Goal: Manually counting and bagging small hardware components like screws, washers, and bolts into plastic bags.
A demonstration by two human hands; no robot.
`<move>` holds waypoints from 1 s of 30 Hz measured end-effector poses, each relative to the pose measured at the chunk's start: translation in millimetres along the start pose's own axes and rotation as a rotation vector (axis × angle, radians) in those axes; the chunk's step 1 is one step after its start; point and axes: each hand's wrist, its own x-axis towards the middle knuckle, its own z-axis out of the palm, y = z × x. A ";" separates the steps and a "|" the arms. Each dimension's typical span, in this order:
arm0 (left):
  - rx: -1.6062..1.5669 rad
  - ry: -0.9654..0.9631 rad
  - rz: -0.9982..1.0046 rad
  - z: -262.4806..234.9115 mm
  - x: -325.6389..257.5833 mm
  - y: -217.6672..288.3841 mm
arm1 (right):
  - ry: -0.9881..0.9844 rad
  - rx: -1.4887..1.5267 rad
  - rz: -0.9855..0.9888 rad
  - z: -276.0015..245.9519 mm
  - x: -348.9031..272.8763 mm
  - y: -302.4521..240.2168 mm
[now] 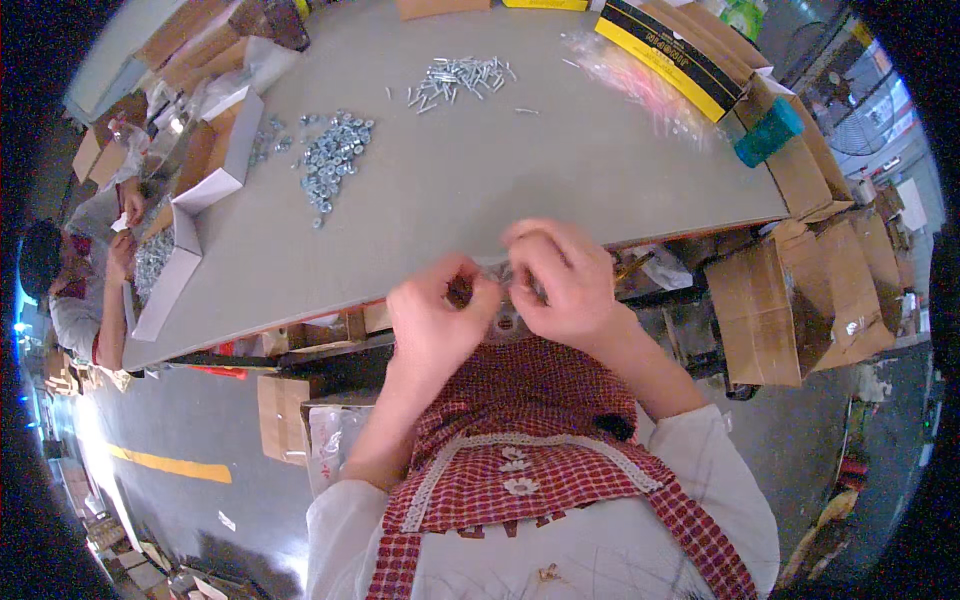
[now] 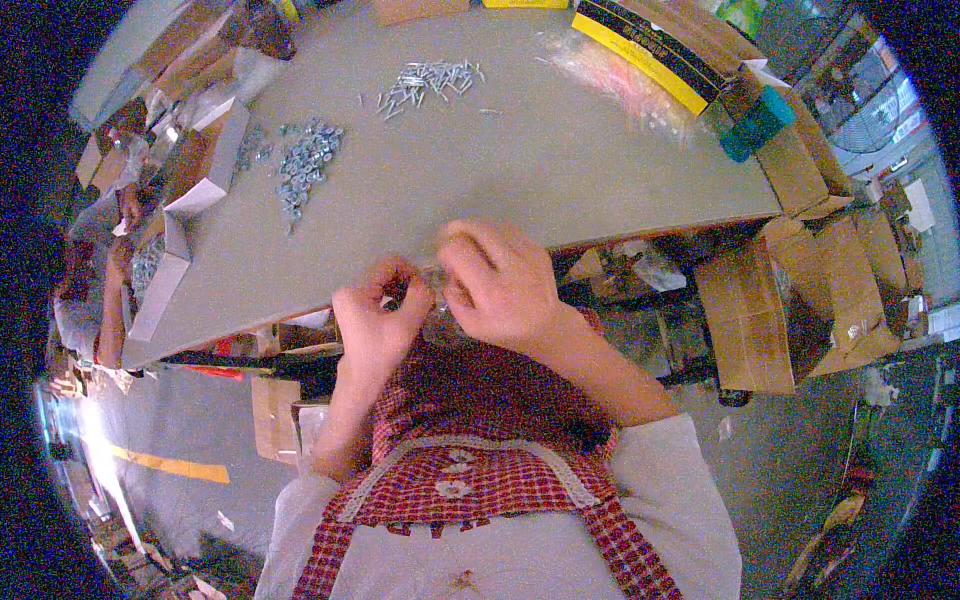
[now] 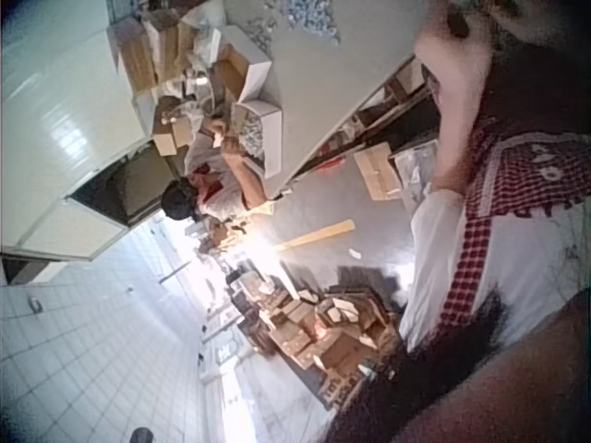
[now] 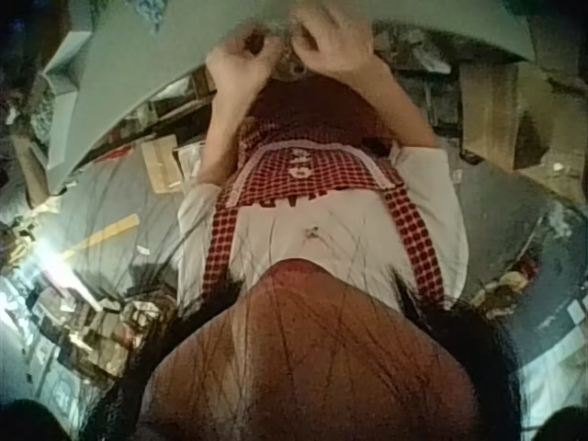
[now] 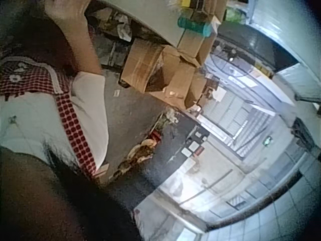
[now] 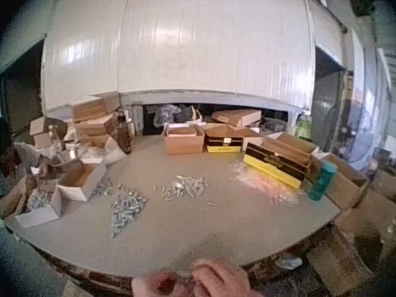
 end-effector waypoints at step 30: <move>0.760 0.323 0.548 -17.9 54.2 -1.4 | -0.259 -0.038 -0.090 -3.1 26.1 32.2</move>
